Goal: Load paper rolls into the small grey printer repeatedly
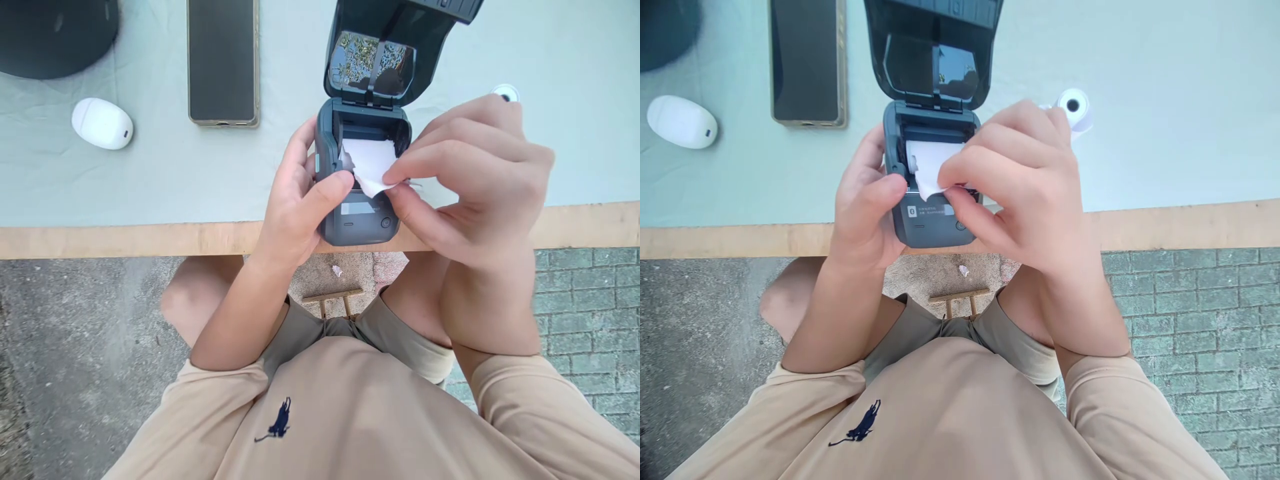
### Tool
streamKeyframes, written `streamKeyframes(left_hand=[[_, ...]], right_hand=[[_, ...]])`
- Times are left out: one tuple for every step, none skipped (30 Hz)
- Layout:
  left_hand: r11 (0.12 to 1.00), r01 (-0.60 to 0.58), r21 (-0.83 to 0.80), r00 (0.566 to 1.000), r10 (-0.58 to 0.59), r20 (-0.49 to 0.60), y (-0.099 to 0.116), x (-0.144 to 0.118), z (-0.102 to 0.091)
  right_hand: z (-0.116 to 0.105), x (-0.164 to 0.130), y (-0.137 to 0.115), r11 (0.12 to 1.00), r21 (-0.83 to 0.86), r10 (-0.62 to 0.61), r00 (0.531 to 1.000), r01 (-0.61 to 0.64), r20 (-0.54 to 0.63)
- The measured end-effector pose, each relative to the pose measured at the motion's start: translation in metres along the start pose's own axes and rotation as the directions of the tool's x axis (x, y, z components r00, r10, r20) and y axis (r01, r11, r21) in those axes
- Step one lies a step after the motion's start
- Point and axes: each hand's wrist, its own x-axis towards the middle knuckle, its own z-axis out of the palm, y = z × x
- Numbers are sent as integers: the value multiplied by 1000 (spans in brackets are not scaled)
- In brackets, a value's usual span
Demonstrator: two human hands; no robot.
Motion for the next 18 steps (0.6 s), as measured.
streamKeyframes(left_hand=[[1000,0,-27,1000,0,10,0,0,0],[999,1,-54,1000,0,21,0,0,1],[997,-4,-79,1000,6,27,0,0,1],[995,-12,-95,999,15,30,0,1,1],[995,-20,-99,999,23,26,0,1,1],[996,-24,-90,999,26,19,0,1,1],[997,-21,-71,1000,22,8,0,1,2],[999,-16,-46,1000,15,-7,0,1,2],[1000,-13,-25,1000,13,-18,0,1,2],[1000,-14,-8,1000,14,-23,0,1,2],[1000,-19,5,999,19,-26,0,1,1],[1000,-20,20,999,21,-27,-1,1,1],[999,-19,38,999,20,-29,-1,1,0],[998,-13,61,999,15,-32,-2,1,0],[996,-6,86,999,9,-36,-2,0,-1],[994,-2,109,999,6,-39,-3,0,-3],[992,-5,128,999,10,-35,-3,0,-4],[990,-16,140,1000,19,-24,-4,0,-5]], right_hand=[[1,0,-1,1000,-2,13,998,-13,-54],[2,0,-1,1000,1,26,995,-26,-100],[4,0,-2,1000,6,31,990,-31,-138],[5,0,-3,1000,11,22,987,-21,-157],[6,0,-3,1000,14,-4,988,6,-155],[7,1,-4,999,12,-39,990,41,-135],[8,1,-4,997,5,-72,993,73,-97],[9,2,-5,995,-2,-100,993,100,-58],[10,2,-5,993,-6,-122,992,122,-30],[10,2,-5,991,-9,-133,991,133,-3],[11,2,-4,991,-5,-137,990,137,15],[11,2,-4,990,7,-141,990,141,27],[12,2,-3,990,33,-141,990,140,32],[12,2,-3,988,69,-140,990,138,25],[12,1,-2,986,112,-126,992,124,7],[11,1,-2,983,153,-93,995,97,-33],[10,1,-2,981,185,-47,995,63,-89],[9,1,-3,980,200,21,990,8,-141]])
